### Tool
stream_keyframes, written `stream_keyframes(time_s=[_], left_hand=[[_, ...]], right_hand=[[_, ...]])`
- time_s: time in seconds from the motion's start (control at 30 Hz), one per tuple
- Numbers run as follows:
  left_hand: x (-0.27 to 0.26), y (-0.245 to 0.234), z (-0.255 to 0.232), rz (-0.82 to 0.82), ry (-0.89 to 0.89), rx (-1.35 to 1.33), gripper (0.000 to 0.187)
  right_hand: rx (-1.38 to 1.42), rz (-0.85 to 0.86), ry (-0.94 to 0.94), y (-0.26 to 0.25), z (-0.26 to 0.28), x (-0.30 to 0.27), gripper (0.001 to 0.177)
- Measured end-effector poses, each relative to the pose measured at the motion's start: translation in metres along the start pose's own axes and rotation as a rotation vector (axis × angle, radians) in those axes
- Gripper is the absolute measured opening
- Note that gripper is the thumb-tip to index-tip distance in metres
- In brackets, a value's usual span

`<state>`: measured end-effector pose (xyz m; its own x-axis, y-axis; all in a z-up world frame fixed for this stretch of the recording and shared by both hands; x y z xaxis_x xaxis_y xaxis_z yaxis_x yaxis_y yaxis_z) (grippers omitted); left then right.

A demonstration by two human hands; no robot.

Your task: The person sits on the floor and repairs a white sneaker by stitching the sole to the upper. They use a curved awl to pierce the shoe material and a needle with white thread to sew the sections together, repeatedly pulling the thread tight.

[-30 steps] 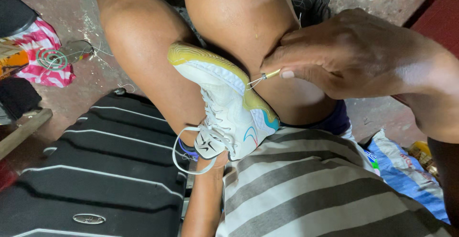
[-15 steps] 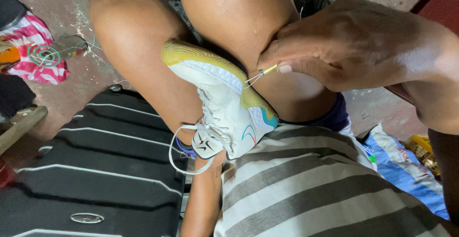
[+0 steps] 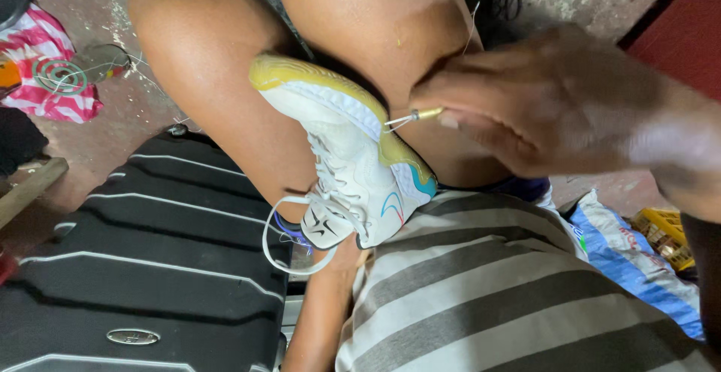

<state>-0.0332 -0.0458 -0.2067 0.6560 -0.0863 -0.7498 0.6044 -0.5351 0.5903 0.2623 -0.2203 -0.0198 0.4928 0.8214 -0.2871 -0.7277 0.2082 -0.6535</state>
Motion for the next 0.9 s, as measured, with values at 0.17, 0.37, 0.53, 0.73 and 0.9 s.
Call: stream_keyframes(time_s=[0.17,0.37,0.53,0.73,0.9], left_hand=[[-0.016,-0.009,0.012,0.001,0.017,-0.005,0.068],[-0.007,-0.004,0.006,0.019,0.007,-0.012,0.067],[0.002,0.0,0.009,-0.018,-0.076,-0.061,0.067],[0.007,0.038,-0.012,0.097,-0.012,-0.057,0.066],[0.006,0.044,-0.02,0.089,0.038,-0.035,0.059]], right_hand=[[-0.339,-0.046,0.013,0.005,0.022,0.0,0.013],[-0.536,-0.283,-0.047,0.015,0.046,0.013,0.015],[-0.476,-0.379,-0.089,0.015,0.041,0.013,0.019],[-0.423,-0.382,-0.11,0.019,0.025,0.004,0.026],[-0.495,-0.468,-0.073,0.016,0.008,-0.003,0.044]])
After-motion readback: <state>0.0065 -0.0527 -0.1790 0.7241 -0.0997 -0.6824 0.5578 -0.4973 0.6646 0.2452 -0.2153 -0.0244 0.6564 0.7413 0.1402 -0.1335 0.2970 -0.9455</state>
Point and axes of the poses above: each hand's wrist, its own x-axis towards the middle knuckle, its own y-axis out of the palm, z = x × y, the point moved 6 cm from there along x, towards the middle knuckle, and after that the axes turned 2 degrees about -x, right-handed, at the moved point
